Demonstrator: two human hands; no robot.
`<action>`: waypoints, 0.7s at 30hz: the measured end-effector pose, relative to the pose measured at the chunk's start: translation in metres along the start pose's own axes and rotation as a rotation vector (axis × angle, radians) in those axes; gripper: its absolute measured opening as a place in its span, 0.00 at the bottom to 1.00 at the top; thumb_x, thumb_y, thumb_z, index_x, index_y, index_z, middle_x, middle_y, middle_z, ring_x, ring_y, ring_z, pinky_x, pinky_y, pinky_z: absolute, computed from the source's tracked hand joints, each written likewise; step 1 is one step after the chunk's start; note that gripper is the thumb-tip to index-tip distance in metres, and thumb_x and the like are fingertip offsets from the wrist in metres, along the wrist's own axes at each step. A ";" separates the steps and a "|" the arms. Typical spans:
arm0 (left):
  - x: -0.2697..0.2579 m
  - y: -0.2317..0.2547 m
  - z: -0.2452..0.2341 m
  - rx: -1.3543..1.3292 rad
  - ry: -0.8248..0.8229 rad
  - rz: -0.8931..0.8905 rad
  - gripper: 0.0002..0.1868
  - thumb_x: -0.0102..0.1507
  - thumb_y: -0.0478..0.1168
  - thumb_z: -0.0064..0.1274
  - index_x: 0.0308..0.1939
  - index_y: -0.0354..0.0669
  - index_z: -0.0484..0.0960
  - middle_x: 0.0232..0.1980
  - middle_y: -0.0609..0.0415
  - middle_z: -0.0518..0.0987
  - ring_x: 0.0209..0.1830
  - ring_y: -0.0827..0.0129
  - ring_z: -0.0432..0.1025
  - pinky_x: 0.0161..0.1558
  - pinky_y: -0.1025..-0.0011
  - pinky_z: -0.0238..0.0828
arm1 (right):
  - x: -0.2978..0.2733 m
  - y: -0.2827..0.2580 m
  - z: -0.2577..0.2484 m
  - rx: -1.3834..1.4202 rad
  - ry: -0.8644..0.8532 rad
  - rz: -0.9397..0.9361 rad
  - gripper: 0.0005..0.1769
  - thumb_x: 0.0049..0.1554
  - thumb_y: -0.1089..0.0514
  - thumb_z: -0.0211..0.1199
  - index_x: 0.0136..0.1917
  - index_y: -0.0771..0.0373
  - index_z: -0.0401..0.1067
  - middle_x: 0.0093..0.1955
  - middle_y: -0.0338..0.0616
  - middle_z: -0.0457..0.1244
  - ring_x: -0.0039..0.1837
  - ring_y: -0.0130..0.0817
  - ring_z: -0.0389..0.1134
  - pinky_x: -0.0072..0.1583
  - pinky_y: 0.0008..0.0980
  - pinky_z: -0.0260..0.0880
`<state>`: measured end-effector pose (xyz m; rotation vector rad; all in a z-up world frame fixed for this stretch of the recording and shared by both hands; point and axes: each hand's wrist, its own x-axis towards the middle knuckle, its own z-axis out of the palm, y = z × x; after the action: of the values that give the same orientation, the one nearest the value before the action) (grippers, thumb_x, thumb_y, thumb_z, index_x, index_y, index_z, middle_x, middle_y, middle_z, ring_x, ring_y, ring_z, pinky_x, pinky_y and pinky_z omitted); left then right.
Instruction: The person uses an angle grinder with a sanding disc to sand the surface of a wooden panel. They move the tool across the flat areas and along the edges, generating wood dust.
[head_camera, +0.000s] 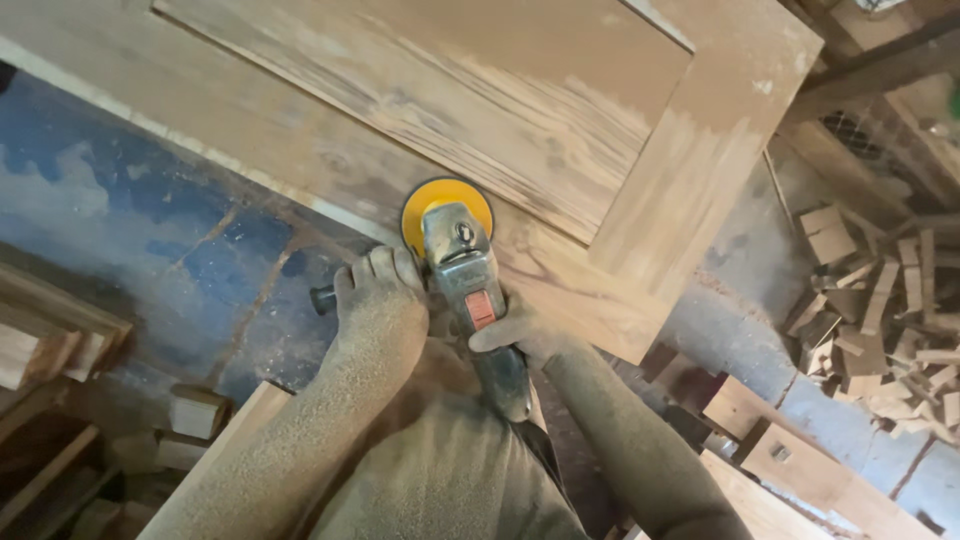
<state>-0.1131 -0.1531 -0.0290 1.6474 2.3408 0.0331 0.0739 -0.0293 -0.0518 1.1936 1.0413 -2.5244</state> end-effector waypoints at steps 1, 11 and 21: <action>0.002 -0.006 0.002 -0.022 -0.004 -0.023 0.26 0.59 0.42 0.51 0.58 0.29 0.72 0.50 0.43 0.73 0.50 0.51 0.70 0.54 0.51 0.67 | 0.005 -0.003 0.005 -0.041 -0.005 -0.007 0.44 0.38 0.68 0.72 0.69 0.66 0.66 0.53 0.44 0.66 0.55 0.37 0.68 0.57 0.38 0.72; 0.002 -0.067 0.021 0.035 -0.019 -0.164 0.31 0.60 0.42 0.50 0.64 0.27 0.70 0.55 0.43 0.73 0.55 0.51 0.68 0.59 0.52 0.65 | 0.061 -0.041 0.051 -0.247 -0.070 -0.051 0.52 0.40 0.65 0.75 0.76 0.57 0.59 0.63 0.43 0.63 0.66 0.37 0.65 0.64 0.41 0.70; 0.034 -0.076 0.018 0.004 -0.001 -0.186 0.26 0.58 0.43 0.49 0.56 0.28 0.72 0.54 0.39 0.74 0.52 0.49 0.70 0.52 0.52 0.68 | 0.084 -0.056 0.033 -0.108 -0.108 0.034 0.36 0.42 0.65 0.74 0.65 0.71 0.71 0.53 0.50 0.68 0.55 0.40 0.70 0.60 0.39 0.70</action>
<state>-0.1893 -0.1510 -0.0665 1.4238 2.4838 -0.0098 -0.0261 0.0024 -0.0695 1.0249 1.1060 -2.4429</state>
